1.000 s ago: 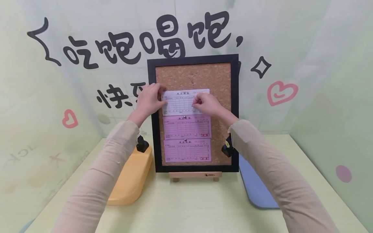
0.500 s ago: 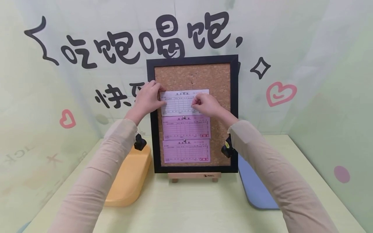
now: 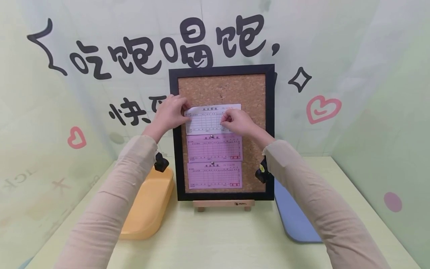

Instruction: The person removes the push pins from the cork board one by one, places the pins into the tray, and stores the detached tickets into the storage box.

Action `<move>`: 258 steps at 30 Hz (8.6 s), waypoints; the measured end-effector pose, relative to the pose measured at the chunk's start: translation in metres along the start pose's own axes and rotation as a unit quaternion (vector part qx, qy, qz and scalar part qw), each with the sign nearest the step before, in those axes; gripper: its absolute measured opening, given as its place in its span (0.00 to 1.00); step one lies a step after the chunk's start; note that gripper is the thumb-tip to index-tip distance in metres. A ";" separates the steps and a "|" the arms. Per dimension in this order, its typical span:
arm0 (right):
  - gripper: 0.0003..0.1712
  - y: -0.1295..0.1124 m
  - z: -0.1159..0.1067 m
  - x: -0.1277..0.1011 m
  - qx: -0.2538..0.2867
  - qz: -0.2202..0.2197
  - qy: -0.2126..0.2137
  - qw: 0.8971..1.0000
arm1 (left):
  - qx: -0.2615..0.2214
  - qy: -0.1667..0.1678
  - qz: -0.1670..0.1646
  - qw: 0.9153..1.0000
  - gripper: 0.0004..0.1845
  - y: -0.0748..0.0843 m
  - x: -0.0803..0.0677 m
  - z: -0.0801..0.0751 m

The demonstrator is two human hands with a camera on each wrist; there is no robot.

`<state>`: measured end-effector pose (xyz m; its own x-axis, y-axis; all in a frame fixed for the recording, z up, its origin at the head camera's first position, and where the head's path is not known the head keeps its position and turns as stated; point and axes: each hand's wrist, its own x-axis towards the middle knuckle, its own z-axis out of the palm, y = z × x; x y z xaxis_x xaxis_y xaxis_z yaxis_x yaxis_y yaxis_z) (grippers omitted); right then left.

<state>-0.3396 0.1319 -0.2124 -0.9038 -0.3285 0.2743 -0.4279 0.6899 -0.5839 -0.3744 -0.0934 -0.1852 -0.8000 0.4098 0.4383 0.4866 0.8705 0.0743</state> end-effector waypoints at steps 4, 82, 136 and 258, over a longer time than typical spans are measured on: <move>0.06 0.000 0.001 -0.001 0.001 -0.003 0.001 1.000 | -0.024 0.009 0.009 1.000 0.13 -0.001 -0.002 0.001; 0.05 0.054 -0.012 -0.083 0.007 -0.006 -0.042 0.999 | -0.265 0.123 -0.090 0.952 0.08 -0.064 -0.102 -0.014; 0.06 0.143 0.006 -0.192 0.050 0.060 -0.010 0.997 | -0.332 0.169 -0.339 0.864 0.13 -0.157 -0.289 0.097; 0.02 0.132 0.006 -0.166 -0.008 0.034 -0.032 0.999 | -0.294 0.174 -0.068 0.937 0.24 -0.042 -0.179 0.100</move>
<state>-0.2463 0.2739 -0.3399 -0.9289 -0.3213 0.1844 -0.3663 0.7225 -0.5863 -0.2867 -0.1756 -0.3559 -0.7560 0.1023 0.6466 0.5791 0.5650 0.5877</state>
